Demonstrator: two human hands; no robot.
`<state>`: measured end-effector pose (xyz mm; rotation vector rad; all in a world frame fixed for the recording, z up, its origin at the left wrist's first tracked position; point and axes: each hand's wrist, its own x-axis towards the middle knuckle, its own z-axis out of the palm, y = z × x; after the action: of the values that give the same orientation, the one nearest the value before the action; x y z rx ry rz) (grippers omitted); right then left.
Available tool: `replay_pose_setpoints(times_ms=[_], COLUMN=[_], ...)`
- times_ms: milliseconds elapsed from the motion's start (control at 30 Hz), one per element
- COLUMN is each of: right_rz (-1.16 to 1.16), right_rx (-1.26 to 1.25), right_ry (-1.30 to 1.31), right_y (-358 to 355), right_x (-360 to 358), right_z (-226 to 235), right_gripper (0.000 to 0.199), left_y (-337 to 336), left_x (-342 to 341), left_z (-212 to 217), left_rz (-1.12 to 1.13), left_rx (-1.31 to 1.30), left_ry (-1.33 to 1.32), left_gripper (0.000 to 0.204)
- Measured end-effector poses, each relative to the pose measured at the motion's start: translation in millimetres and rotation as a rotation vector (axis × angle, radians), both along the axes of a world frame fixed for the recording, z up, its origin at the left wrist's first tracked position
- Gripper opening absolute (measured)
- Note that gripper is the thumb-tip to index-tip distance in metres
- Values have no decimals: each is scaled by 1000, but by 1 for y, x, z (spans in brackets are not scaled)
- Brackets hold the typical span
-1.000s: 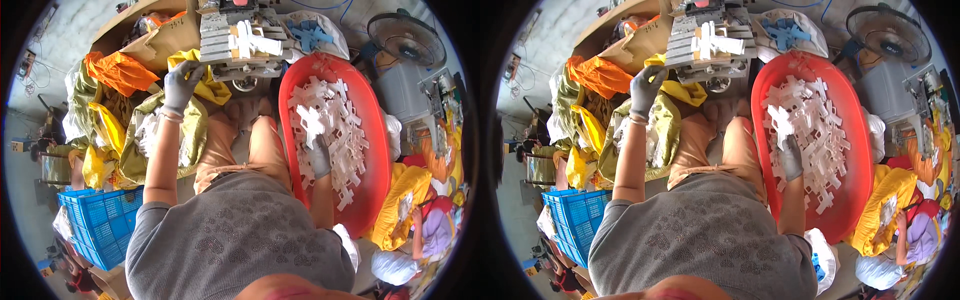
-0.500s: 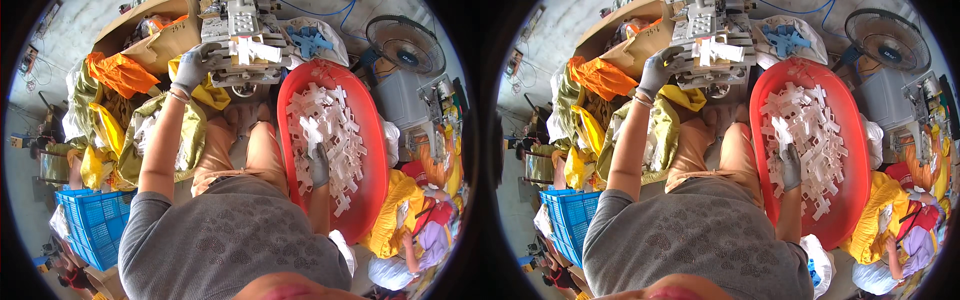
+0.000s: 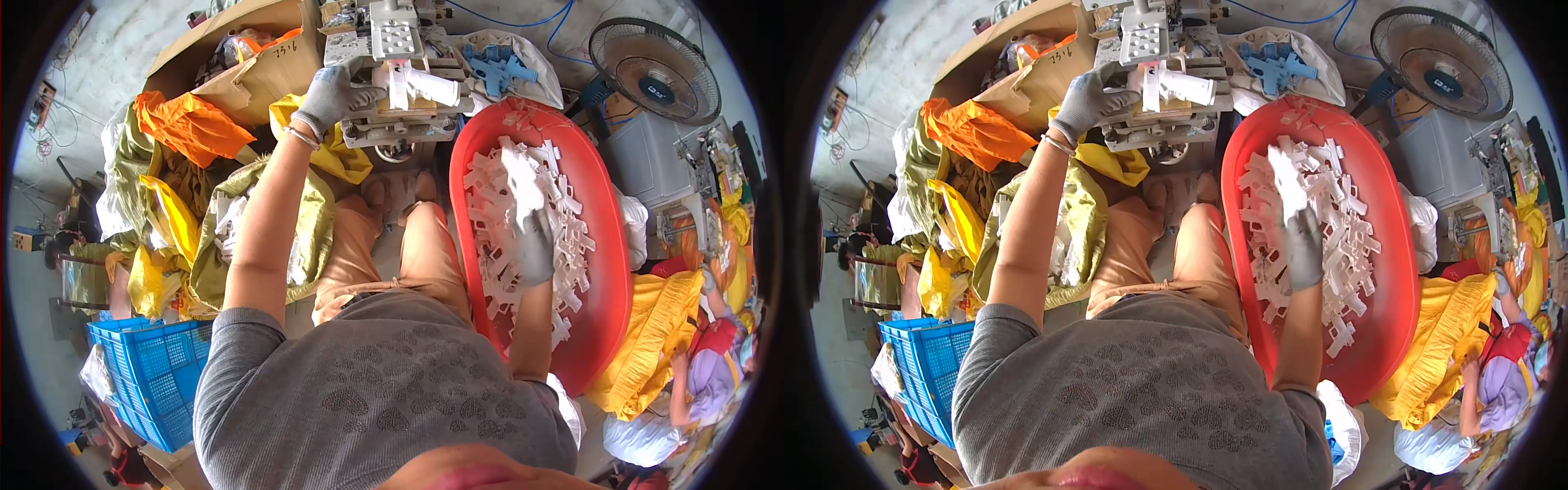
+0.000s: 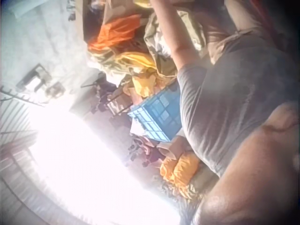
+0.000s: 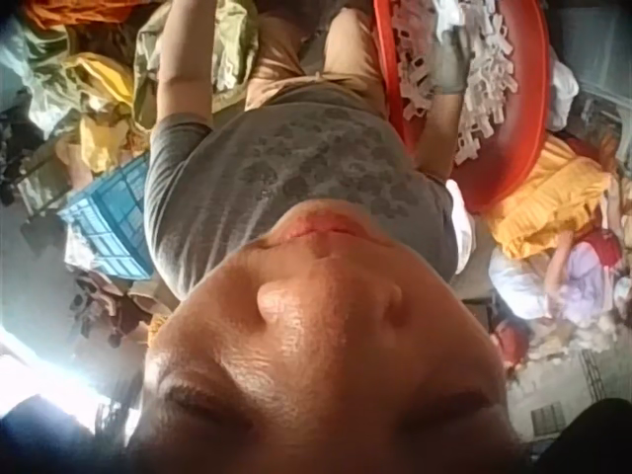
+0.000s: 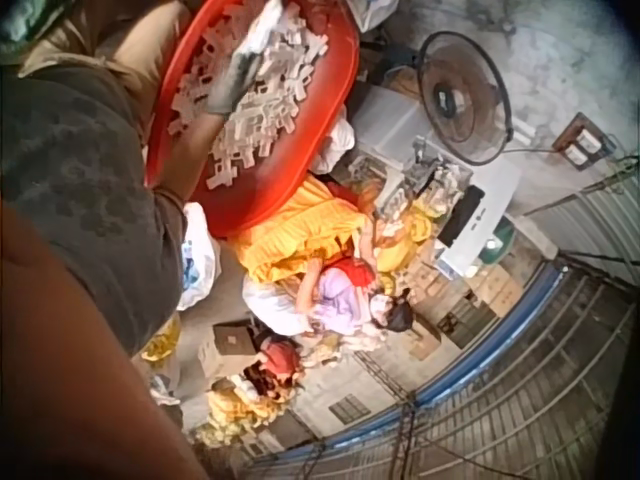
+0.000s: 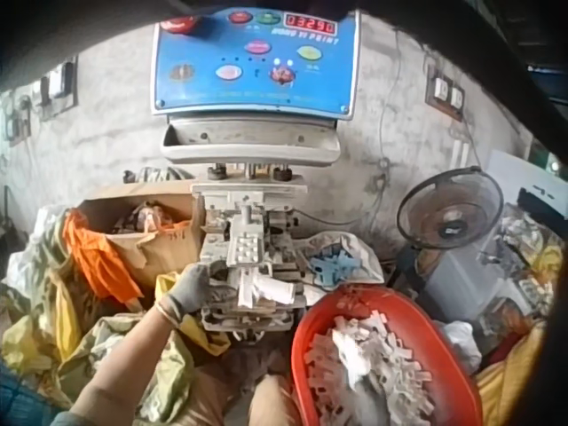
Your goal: Placing white plastic components onto a machine jig for stamping or printing and then sorting them into a bin.
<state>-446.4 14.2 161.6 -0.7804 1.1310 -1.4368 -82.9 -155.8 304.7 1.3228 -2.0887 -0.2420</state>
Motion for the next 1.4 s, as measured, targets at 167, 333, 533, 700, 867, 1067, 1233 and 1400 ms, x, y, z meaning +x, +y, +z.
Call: replay_pose_setpoints(times_ms=[167,333,533,700,867,1067,1233,1400], right_rz=[56,172,376,548,281,243,232,-195], right_rx=[-291,-678,-815,-892,-954,-62,573,282], right_ry=[456,767,1286,1575,1091,1455,1412,1595], right_y=[-71,-143,-176,-198,-166,-68,28,11], right_x=[23,75,113,99,65,-81,-81,-40], right_z=[65,96,117,129,103,-81,-187,-196], right_gripper=[41,41,40,42,37,35,46,41], left_y=[24,98,231,255,224,201,195,192], left_x=[18,85,197,212,154,151,129,97], left_z=[-8,-41,-119,-157,-140,-179,-184,-163], left_rz=[19,309,821,833,660,494,475,401], left_rx=[-53,-39,245,248,259,395,446,478], left_ry=[185,237,276,383,386,344,333,219], left_gripper=[45,47,38,34,34,30,29,28])
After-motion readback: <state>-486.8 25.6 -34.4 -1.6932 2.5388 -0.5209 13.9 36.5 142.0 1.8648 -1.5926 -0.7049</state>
